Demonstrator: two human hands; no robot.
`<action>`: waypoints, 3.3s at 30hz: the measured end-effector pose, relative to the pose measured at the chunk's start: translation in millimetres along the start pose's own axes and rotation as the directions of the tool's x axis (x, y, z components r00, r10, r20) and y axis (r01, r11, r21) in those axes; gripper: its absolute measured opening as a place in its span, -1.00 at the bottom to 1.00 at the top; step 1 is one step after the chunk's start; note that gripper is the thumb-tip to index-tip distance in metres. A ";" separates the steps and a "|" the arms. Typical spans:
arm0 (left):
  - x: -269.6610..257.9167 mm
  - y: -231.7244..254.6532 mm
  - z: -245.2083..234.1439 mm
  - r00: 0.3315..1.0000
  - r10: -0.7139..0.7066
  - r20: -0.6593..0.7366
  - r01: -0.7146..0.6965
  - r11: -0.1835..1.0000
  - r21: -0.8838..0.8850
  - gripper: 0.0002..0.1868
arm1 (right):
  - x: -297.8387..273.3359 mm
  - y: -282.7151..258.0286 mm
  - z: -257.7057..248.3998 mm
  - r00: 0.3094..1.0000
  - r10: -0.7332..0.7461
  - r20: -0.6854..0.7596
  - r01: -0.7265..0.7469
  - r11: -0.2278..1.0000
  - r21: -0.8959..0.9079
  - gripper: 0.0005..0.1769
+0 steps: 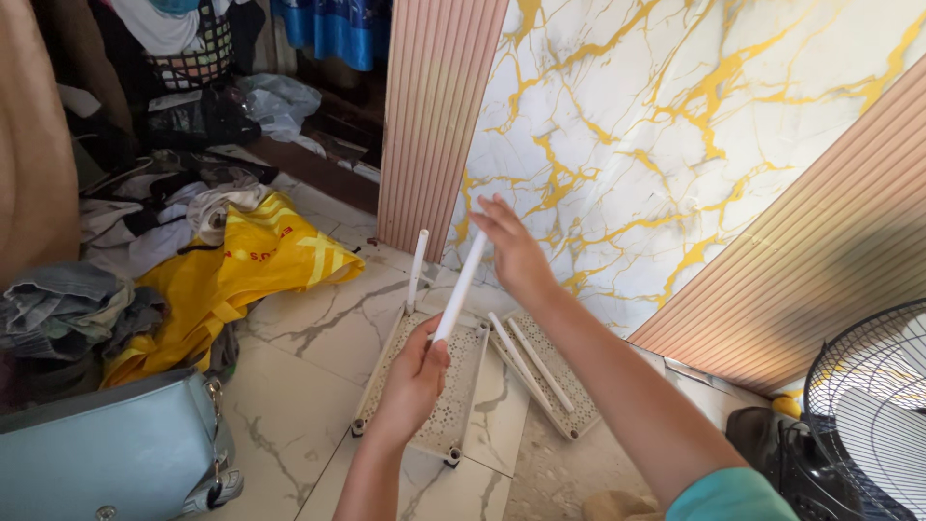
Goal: The person assembles a small rolling cart by inserting white plastic legs into the holes of perforated trays. They repeatedly insert and remove the legs to fit them securely, then flip the assembled unit to show the wheels.
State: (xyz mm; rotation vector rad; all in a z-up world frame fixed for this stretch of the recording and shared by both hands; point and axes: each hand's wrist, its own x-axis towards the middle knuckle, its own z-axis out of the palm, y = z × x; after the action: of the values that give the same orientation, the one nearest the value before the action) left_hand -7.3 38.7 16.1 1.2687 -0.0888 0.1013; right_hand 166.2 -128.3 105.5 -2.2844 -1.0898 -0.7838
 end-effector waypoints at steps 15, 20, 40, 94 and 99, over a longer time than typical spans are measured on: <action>2.4 -8.1 3.4 0.997 -0.064 -0.047 0.058 0.992 -0.112 -0.60 | -30.0 -43.9 33.2 0.996 -0.031 -0.084 0.034 0.999 0.032 -0.42; 0.0 -5.2 12.0 0.999 -0.029 0.033 0.030 0.999 -0.031 -0.57 | -4.9 -14.1 11.0 0.968 0.165 -0.187 -0.146 0.983 0.110 -0.42; 25.2 -100.2 -59.5 0.942 -0.110 -0.318 0.337 0.304 0.891 -0.23 | -224.5 234.9 37.2 0.196 0.940 0.281 -0.472 -0.161 0.867 -0.73; 38.8 -242.7 -89.6 0.870 -0.484 -0.095 0.411 0.605 0.682 0.10 | -19.1 -103.0 149.7 0.912 0.088 0.402 -0.255 0.887 0.385 -0.19; 29.4 -234.5 -92.7 0.921 -0.389 0.002 0.251 0.599 0.761 -0.02 | -39.8 -114.7 169.6 0.875 0.094 0.476 -0.296 0.880 0.371 -0.43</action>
State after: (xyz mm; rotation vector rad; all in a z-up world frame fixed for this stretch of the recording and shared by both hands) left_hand 52.2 59.1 -229.9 2.1208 0.0528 -0.3298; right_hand 101.5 23.1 -22.4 -2.1739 -1.0567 0.0881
